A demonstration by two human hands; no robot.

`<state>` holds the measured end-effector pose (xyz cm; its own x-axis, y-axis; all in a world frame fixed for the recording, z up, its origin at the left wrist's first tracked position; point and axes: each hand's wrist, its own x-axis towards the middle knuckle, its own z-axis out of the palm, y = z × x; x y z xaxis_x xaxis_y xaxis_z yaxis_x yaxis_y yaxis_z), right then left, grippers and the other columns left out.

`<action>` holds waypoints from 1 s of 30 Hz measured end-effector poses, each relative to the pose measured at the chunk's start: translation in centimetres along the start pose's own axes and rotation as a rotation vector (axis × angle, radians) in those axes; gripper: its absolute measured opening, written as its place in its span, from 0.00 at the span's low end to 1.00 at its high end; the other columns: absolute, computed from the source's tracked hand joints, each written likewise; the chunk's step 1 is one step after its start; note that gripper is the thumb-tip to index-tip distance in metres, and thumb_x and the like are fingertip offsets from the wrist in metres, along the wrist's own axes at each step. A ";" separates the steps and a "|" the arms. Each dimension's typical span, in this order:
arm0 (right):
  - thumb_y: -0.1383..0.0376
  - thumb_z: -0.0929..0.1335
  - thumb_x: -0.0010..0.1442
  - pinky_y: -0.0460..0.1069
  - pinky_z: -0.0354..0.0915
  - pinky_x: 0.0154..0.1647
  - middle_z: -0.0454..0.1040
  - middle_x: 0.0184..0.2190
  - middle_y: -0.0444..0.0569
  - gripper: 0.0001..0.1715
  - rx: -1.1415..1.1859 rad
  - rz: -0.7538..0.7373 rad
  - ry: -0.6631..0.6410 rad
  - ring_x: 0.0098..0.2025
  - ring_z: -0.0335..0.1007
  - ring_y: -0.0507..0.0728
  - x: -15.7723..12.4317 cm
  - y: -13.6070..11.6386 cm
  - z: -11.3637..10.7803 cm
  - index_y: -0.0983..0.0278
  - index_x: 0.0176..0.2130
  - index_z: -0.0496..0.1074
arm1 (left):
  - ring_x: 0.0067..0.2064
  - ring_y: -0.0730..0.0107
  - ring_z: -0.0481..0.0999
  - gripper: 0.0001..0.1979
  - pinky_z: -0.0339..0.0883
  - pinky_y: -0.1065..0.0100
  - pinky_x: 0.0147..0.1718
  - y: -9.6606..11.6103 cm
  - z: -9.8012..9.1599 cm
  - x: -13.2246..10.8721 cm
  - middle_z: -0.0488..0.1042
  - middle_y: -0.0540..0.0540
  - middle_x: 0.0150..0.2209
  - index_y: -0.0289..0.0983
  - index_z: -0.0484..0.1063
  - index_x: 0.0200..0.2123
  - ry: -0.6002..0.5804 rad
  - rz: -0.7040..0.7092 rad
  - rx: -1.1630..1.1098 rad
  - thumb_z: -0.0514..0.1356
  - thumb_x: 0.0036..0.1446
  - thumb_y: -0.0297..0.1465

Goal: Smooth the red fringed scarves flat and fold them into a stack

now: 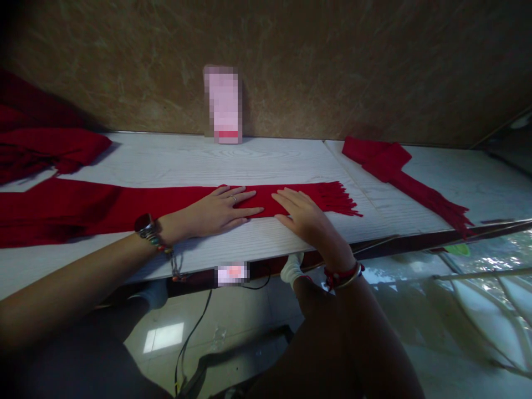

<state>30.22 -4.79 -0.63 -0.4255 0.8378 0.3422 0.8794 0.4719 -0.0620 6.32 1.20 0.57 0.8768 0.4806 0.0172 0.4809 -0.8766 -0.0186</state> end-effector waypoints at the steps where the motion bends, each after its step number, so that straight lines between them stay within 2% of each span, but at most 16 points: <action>1: 0.66 0.59 0.63 0.64 0.57 0.61 0.68 0.58 0.56 0.23 -0.011 0.000 -0.041 0.62 0.59 0.62 0.3 -0.2 0.3 0.66 0.57 0.66 | 0.66 0.53 0.53 0.23 0.48 0.51 0.59 0.0 0.1 0.0 0.52 0.44 0.67 0.50 0.53 0.64 0.002 -0.004 -0.002 0.43 0.67 0.41; 6: 0.66 0.56 0.65 0.65 0.52 0.63 0.60 0.63 0.50 0.26 0.005 0.023 -0.208 0.65 0.51 0.59 1.0 0.1 1.5 0.59 0.61 0.61 | 0.67 0.50 0.46 0.26 0.41 0.42 0.61 0.2 0.2 0.0 0.49 0.43 0.68 0.47 0.52 0.65 0.005 -0.085 -0.044 0.43 0.66 0.45; 9: 0.62 0.57 0.65 0.66 0.49 0.64 0.56 0.65 0.49 0.27 0.025 0.032 -0.261 0.67 0.47 0.60 0.7 0.7 1.4 0.57 0.63 0.57 | 0.68 0.44 0.41 0.28 0.42 0.37 0.59 0.3 -0.2 0.0 0.43 0.42 0.69 0.46 0.51 0.65 -0.023 -0.139 -0.108 0.44 0.65 0.48; 12: 0.58 0.57 0.66 0.67 0.47 0.64 0.53 0.66 0.48 0.29 0.051 0.050 -0.301 0.68 0.43 0.61 0.4 0.8 1.1 0.57 0.64 0.55 | 0.68 0.43 0.37 0.31 0.43 0.36 0.59 0.1 -0.6 -0.3 0.37 0.41 0.70 0.46 0.49 0.66 -0.047 -0.131 -0.179 0.44 0.63 0.50; 14: 0.58 0.55 0.66 0.67 0.47 0.64 0.55 0.66 0.48 0.28 0.069 0.082 -0.293 0.67 0.45 0.61 0.6 0.3 0.8 0.56 0.64 0.56 | 0.68 0.44 0.36 0.32 0.43 0.37 0.59 -0.1 -0.8 -0.5 0.34 0.41 0.70 0.47 0.47 0.66 -0.040 -0.126 -0.231 0.44 0.62 0.52; 17: 0.59 0.53 0.67 0.69 0.45 0.64 0.59 0.64 0.49 0.28 0.044 0.160 -0.161 0.67 0.47 0.62 1.7 -1.1 0.4 0.57 0.63 0.57 | 0.69 0.47 0.34 0.34 0.42 0.39 0.60 -0.5 -1.2 -0.9 0.32 0.43 0.70 0.47 0.44 0.67 -0.021 -0.147 -0.298 0.44 0.62 0.52; 20: 0.59 0.52 0.67 0.71 0.42 0.64 0.55 0.66 0.50 0.29 -0.012 0.228 -0.043 0.68 0.43 0.64 3.1 -2.7 0.4 0.58 0.65 0.53 | 0.69 0.51 0.34 0.31 0.40 0.43 0.62 -0.8 -1.4 -1.1 0.32 0.43 0.70 0.45 0.42 0.67 -0.015 -0.189 -0.323 0.42 0.64 0.48; 23: 0.58 0.52 0.67 0.72 0.44 0.62 0.53 0.66 0.50 0.30 -0.033 0.282 -0.135 0.68 0.42 0.65 4.0 -3.4 1.0 0.58 0.65 0.52 | 0.69 0.55 0.37 0.30 0.41 0.47 0.63 -1.1 -1.2 -1.0 0.35 0.41 0.70 0.41 0.41 0.67 -0.029 -0.239 -0.310 0.40 0.66 0.43; 26: 0.57 0.53 0.67 0.71 0.47 0.62 0.53 0.66 0.50 0.29 -0.057 0.303 -0.246 0.67 0.44 0.66 4.1 -3.2 1.8 0.58 0.64 0.55 | 0.68 0.52 0.40 0.33 0.41 0.49 0.63 -1.3 -0.7 -0.9 0.39 0.38 0.69 0.36 0.43 0.67 -0.077 -0.257 -0.240 0.44 0.63 0.45; 30: 0.57 0.52 0.66 0.70 0.49 0.61 0.54 0.66 0.50 0.30 -0.092 0.276 -0.218 0.67 0.47 0.66 3.7 -2.7 2.4 0.58 0.64 0.56 | 0.68 0.49 0.42 0.34 0.41 0.48 0.63 -1.4 -0.3 -1.1 0.39 0.39 0.69 0.38 0.46 0.67 -0.092 -0.248 -0.180 0.44 0.62 0.48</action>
<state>25.82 -2.33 -1.44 -0.1965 0.9736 0.1160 0.9788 0.2018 -0.0361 4.71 1.92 0.86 0.7339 0.6730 -0.0918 0.6783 -0.7188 0.1525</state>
